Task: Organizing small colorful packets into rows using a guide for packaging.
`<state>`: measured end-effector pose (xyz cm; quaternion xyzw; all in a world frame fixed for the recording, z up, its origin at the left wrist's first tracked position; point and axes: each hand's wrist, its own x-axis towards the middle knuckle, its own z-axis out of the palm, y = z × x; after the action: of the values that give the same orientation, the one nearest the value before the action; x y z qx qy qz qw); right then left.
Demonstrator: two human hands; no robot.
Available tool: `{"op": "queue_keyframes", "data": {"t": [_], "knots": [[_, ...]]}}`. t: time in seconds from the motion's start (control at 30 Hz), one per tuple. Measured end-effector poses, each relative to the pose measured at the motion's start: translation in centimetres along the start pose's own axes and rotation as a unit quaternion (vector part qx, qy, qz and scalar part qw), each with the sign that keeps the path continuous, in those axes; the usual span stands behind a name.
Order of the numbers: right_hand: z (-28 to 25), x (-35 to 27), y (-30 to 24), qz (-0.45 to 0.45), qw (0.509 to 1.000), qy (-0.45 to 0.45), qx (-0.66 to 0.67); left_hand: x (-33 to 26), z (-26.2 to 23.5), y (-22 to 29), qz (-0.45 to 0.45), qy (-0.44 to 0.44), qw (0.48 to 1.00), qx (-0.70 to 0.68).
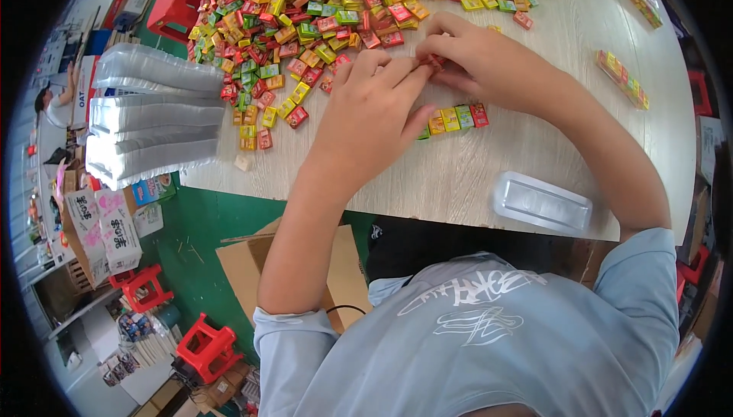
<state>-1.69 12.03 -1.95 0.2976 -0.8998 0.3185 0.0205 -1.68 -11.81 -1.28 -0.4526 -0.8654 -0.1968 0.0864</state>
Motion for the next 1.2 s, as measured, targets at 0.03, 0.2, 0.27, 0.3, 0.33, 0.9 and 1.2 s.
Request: {"op": "queue_keyframes", "data": {"t": [0.03, 0.2, 0.27, 0.3, 0.33, 0.9, 1.2], "knots": [[-0.4, -0.5, 0.1, 0.003, 1.000, 0.000, -0.001, 0.0, -0.2, 0.2, 0.006, -0.001, 1.000, -0.008], [-3.6, -5.4, 0.0, 0.095, 0.995, -0.034, -0.025, -2.1, -1.5, 1.6, -0.027, -0.005, 0.999, -0.047], [-3.8, -6.7, -2.1, 0.133, 0.990, -0.050, 0.010, -2.6, -1.3, 2.0, -0.044, -0.017, 0.997, -0.063], [-3.9, -7.2, -2.8, 0.170, 0.982, -0.064, 0.045, -2.8, -1.0, 2.2, -0.050, -0.033, 0.995, -0.082], [-3.2, -7.6, -2.7, 0.144, 0.988, -0.050, 0.016, -2.9, -0.6, 2.4, -0.057, -0.049, 0.992, -0.100], [-2.2, -8.8, -1.5, 0.059, 0.998, -0.010, 0.005, -0.4, 2.2, 5.4, -0.095, 0.003, 0.990, -0.103], [-7.3, -15.0, -9.4, 0.088, 0.985, 0.104, -0.106, 1.6, -0.8, 11.1, -0.002, 0.049, 0.990, -0.129]]}}
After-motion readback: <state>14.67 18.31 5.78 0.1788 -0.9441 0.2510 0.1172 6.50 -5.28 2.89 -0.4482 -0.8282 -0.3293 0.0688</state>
